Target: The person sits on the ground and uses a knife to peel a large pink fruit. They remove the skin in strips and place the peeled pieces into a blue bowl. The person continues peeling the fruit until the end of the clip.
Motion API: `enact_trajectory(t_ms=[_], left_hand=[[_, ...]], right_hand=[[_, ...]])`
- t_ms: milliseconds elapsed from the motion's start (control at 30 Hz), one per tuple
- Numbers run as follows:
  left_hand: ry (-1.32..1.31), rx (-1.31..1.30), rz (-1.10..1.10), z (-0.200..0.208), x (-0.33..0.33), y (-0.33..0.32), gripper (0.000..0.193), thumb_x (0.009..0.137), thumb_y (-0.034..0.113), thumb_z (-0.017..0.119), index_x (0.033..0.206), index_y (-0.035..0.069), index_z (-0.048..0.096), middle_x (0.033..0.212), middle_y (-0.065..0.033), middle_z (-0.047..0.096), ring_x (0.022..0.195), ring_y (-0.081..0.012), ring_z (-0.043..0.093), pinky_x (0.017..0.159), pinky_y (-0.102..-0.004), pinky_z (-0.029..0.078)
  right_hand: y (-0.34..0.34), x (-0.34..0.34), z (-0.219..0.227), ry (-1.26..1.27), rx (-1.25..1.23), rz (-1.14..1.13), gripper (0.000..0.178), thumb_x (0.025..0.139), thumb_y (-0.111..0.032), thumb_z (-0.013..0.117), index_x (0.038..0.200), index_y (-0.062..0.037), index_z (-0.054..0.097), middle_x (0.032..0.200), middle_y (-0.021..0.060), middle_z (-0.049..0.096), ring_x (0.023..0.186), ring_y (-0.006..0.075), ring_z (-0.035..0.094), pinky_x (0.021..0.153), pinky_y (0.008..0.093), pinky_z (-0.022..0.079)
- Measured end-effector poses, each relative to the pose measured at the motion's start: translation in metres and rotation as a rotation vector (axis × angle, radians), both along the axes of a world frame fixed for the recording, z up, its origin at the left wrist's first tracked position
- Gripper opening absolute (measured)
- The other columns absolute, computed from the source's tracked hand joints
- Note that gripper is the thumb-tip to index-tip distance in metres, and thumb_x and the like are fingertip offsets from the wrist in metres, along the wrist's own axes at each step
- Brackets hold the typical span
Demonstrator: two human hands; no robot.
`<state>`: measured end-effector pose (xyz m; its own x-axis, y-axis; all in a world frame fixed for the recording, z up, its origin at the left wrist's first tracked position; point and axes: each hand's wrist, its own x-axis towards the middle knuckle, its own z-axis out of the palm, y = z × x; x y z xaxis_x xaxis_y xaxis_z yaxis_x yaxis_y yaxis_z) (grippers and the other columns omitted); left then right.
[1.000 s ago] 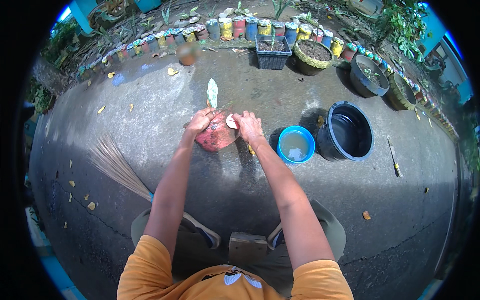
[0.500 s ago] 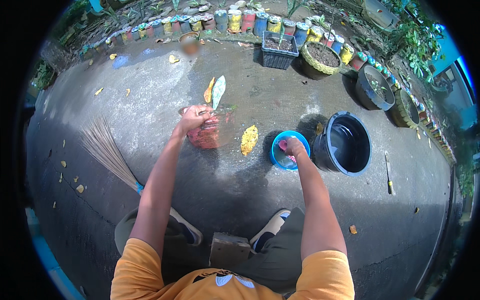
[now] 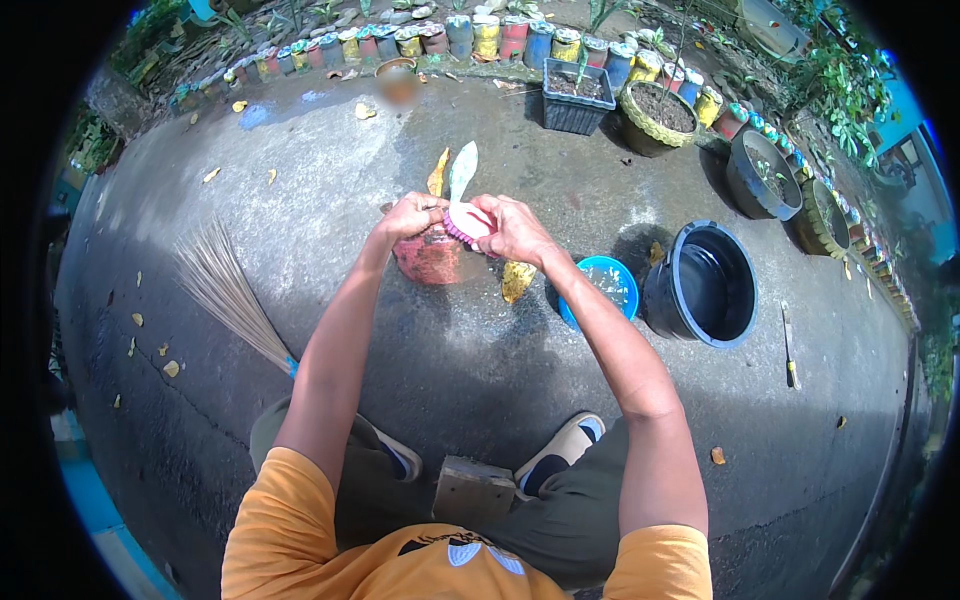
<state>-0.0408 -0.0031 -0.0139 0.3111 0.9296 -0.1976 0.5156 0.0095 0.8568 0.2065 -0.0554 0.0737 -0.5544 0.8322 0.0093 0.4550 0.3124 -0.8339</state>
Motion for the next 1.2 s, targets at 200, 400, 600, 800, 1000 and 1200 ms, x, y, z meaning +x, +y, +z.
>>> enact_trajectory(t_ms=[200, 400, 600, 800, 1000, 1200], left_hand=[[-0.004, 0.02, 0.037, -0.018, -0.016, 0.014, 0.025, 0.095, 0.021, 0.057, 0.108, 0.003, 0.068, 0.097, 0.0002, 0.069, 0.087, -0.0081, 0.059, 0.082, -0.026, 0.047], [-0.173, -0.107, 0.215, -0.038, -0.019, 0.029, 0.038, 0.098, 0.033, 0.051, 0.108, 0.0, 0.067, 0.096, -0.0013, 0.068, 0.085, -0.011, 0.058, 0.08, -0.0273, 0.046], [-0.006, -0.037, 0.267, -0.005, -0.017, 0.002, 0.037, 0.09, 0.038, 0.06, 0.106, 0.006, 0.07, 0.099, -0.0045, 0.071, 0.087, -0.0153, 0.063, 0.082, -0.0317, 0.048], [-0.096, 0.021, 0.095, 0.005, -0.033, -0.009, 0.032, 0.083, 0.032, 0.067, 0.101, 0.007, 0.072, 0.097, -0.0093, 0.071, 0.091, -0.0182, 0.065, 0.085, -0.0322, 0.047], [-0.214, -0.124, 0.154, -0.01, -0.044, -0.008, 0.027, 0.08, 0.025, 0.071, 0.101, 0.007, 0.073, 0.092, -0.0047, 0.072, 0.085, -0.0124, 0.065, 0.08, -0.0287, 0.049], [-0.2, -0.077, 0.172, -0.02, -0.046, -0.002, 0.03, 0.078, 0.031, 0.073, 0.101, 0.012, 0.073, 0.093, -0.0028, 0.073, 0.086, -0.0125, 0.065, 0.082, -0.0284, 0.049]], right_hand=[[-0.005, -0.059, -0.021, -0.144, 0.177, -0.271, 0.058, 0.071, -0.013, 0.077, 0.122, -0.0114, 0.052, 0.109, 0.0161, 0.055, 0.107, 0.0359, 0.053, 0.092, 0.0427, 0.045], [0.011, -0.06, -0.051, -0.283, 0.434, -0.178, 0.047, 0.073, -0.008, 0.074, 0.115, -0.0103, 0.054, 0.101, 0.0139, 0.056, 0.099, 0.0348, 0.055, 0.086, 0.0426, 0.046], [0.017, -0.061, -0.052, -0.484, 0.511, -0.052, 0.026, 0.08, -0.007, 0.062, 0.105, -0.0154, 0.062, 0.094, 0.0101, 0.059, 0.092, 0.0313, 0.057, 0.08, 0.0412, 0.047], [0.005, -0.056, -0.055, -0.347, 0.65, 0.096, 0.019, 0.08, -0.011, 0.063, 0.099, -0.0155, 0.065, 0.096, 0.008, 0.062, 0.096, 0.0291, 0.058, 0.086, 0.0418, 0.042], [-0.002, -0.06, -0.053, -0.574, 0.554, -0.171, 0.02, 0.08, -0.011, 0.063, 0.1, -0.0151, 0.061, 0.095, 0.0107, 0.062, 0.095, 0.0346, 0.059, 0.075, 0.0457, 0.05], [0.003, -0.069, -0.056, -0.437, 0.614, 0.038, 0.017, 0.082, -0.014, 0.06, 0.098, -0.0184, 0.062, 0.096, 0.0073, 0.06, 0.098, 0.028, 0.058, 0.079, 0.0439, 0.042]])
